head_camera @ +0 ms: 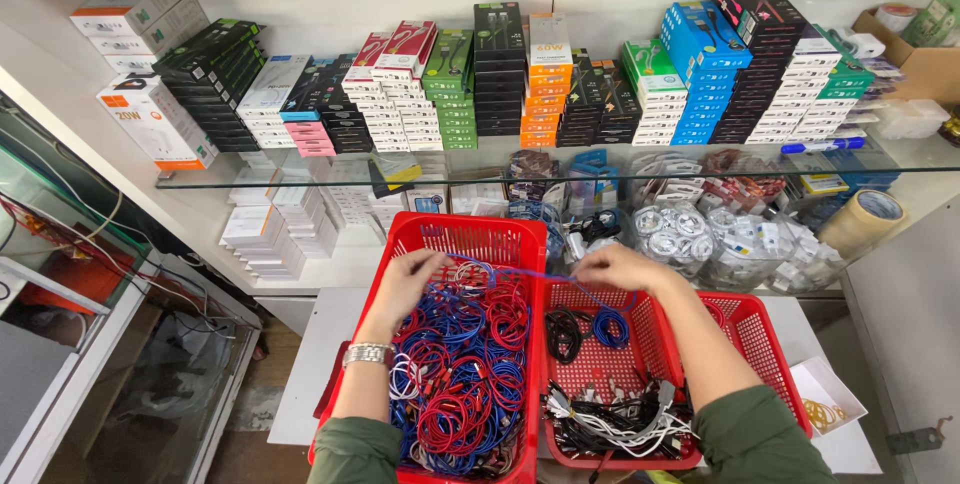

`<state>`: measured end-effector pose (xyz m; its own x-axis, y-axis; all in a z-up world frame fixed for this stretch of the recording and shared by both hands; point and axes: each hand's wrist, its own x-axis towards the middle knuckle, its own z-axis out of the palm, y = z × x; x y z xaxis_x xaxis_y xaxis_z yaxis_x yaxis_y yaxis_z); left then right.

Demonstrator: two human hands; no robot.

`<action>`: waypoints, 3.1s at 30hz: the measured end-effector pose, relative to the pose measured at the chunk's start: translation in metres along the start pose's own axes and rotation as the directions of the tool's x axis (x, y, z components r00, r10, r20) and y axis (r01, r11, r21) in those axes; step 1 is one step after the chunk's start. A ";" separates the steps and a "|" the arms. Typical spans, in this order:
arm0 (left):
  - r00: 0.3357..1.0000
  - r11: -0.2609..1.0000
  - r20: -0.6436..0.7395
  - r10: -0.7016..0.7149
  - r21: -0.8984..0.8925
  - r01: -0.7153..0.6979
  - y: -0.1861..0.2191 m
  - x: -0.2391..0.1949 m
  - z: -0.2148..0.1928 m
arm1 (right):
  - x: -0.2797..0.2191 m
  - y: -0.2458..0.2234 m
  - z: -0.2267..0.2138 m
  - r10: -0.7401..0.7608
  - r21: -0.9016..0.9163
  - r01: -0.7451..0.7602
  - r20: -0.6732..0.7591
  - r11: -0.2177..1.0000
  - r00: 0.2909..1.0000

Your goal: The person sorts tangled USB cables from a large red basket into two smaller red baskets by color. They pick up individual cables, untangle them, and place them into the appropriate basket based on whether the cable is red or blue.

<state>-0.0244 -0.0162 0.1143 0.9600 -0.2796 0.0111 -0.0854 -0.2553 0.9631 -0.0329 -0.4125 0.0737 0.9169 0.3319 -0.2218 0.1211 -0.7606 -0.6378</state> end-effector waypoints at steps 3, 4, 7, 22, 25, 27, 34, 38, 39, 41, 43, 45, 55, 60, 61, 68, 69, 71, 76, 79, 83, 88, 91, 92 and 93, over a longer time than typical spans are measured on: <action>0.974 0.961 0.109 0.198 0.175 -0.215 0.004 0.013 0.042 | 0.007 -0.031 0.032 -0.845 -0.859 0.250 -0.312 0.447 0.435; 0.977 0.961 0.122 0.175 0.196 -0.196 0.008 0.018 0.053 | 0.009 -0.045 0.044 -0.626 -0.522 0.401 -0.377 0.753 0.683; 0.980 0.976 0.114 0.165 0.124 -0.179 0.017 0.027 0.062 | 0.012 -0.064 0.042 -0.151 0.354 0.168 -0.073 0.920 0.986; 0.997 0.966 0.055 0.063 0.248 -0.074 -0.008 0.011 -0.006 | -0.050 0.007 -0.046 0.395 0.744 -0.083 -0.254 0.663 0.883; 0.932 0.795 -0.072 0.355 0.548 -0.260 0.000 0.010 -0.004 | -0.062 -0.002 -0.067 0.310 0.630 -0.060 -0.296 0.774 0.904; 0.856 0.721 -0.301 0.421 0.684 -0.114 0.005 0.013 -0.003 | -0.070 -0.004 -0.081 0.220 0.595 -0.080 -0.166 0.800 0.961; 0.862 0.613 -0.482 0.155 0.731 0.299 -0.009 0.013 -0.013 | -0.056 0.041 -0.051 0.386 -0.040 -0.431 -0.374 0.902 0.843; 0.950 0.745 -0.307 0.053 0.646 0.167 -0.018 0.015 0.025 | -0.020 0.016 0.026 0.317 -0.178 -0.382 -0.310 0.907 0.896; 0.976 0.786 -0.202 0.078 0.614 0.064 -0.017 0.014 0.038 | -0.011 -0.001 0.045 -0.070 -0.407 -0.166 -0.505 0.898 0.861; 0.981 0.780 -0.010 0.192 0.609 -0.147 -0.011 0.013 0.061 | 0.010 -0.038 0.071 -0.496 -0.481 0.241 -0.519 0.843 0.696; 0.973 0.811 -0.055 0.224 0.564 -0.155 -0.006 0.012 0.066 | 0.020 -0.064 0.080 -0.350 0.042 0.406 -0.429 0.913 0.833; 0.965 0.841 -0.119 0.232 0.523 -0.137 -0.001 0.010 0.057 | 0.023 -0.078 0.074 -0.039 0.580 0.102 -0.120 0.808 0.992; 0.650 0.920 -0.754 0.093 0.315 0.234 -0.020 -0.013 -0.044 | -0.037 0.001 0.001 0.364 0.218 -0.375 0.090 0.901 0.927; 0.879 0.909 -0.422 0.220 0.417 -0.027 -0.011 -0.016 -0.002 | -0.020 -0.027 0.026 -0.610 -0.738 0.187 -0.357 0.649 0.707; 0.930 0.886 -0.266 0.256 0.449 -0.115 -0.008 -0.014 0.016 | -0.012 -0.043 0.036 -0.608 -0.638 0.273 -0.390 0.720 0.692; 0.928 0.662 0.065 0.366 0.683 -0.308 0.009 -0.013 0.027 | 0.008 -0.095 0.053 -0.116 -0.012 0.116 -0.161 0.993 0.980; 0.903 0.628 0.080 0.423 0.692 -0.356 0.009 -0.014 0.016 | 0.000 -0.087 0.038 -0.119 0.014 0.123 -0.164 0.992 0.979; 0.991 0.774 0.095 0.099 0.618 -0.137 0.008 -0.014 -0.003 | -0.011 -0.076 0.022 -0.080 -0.072 0.068 -0.183 0.995 0.980; 0.968 0.996 0.235 -0.087 0.054 0.076 0.008 -0.003 0.022 | -0.009 -0.101 0.054 -0.597 -0.338 0.495 -0.379 0.800 0.707; 0.950 0.989 0.304 -0.077 -0.097 0.111 0.008 0.004 0.037 | 0.002 -0.117 0.066 -0.247 0.179 0.289 -0.226 0.941 0.942; 0.941 0.974 0.324 -0.099 -0.163 0.159 0.006 -0.006 0.021 | 0.007 -0.092 0.027 -0.042 0.316 0.195 -0.433 0.929 0.900; 0.948 0.751 0.317 0.011 -0.629 0.201 0.010 -0.025 0.023 | 0.031 -0.064 0.030 0.199 0.343 0.086 -0.711 0.935 0.675; 0.972 0.573 0.205 0.118 -0.813 0.102 0.021 -0.016 0.030 | 0.041 -0.092 0.083 0.245 0.313 -0.080 -0.535 0.946 0.808; 0.983 0.558 0.149 0.108 -0.827 0.064 0.026 -0.010 0.029 | 0.041 -0.110 0.104 0.211 0.265 -0.101 -0.427 0.959 0.880; 0.991 0.545 0.090 0.096 -0.838 0.023 0.028 -0.005 0.028 | 0.036 -0.129 0.127 0.092 0.276 0.003 -0.332 0.961 0.939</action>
<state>-0.0386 -0.0476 0.1338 0.9194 -0.3853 0.0794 0.1993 0.6303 0.7503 -0.0644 -0.2319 0.0538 0.9982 0.0560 -0.0218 0.0144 -0.5762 -0.8172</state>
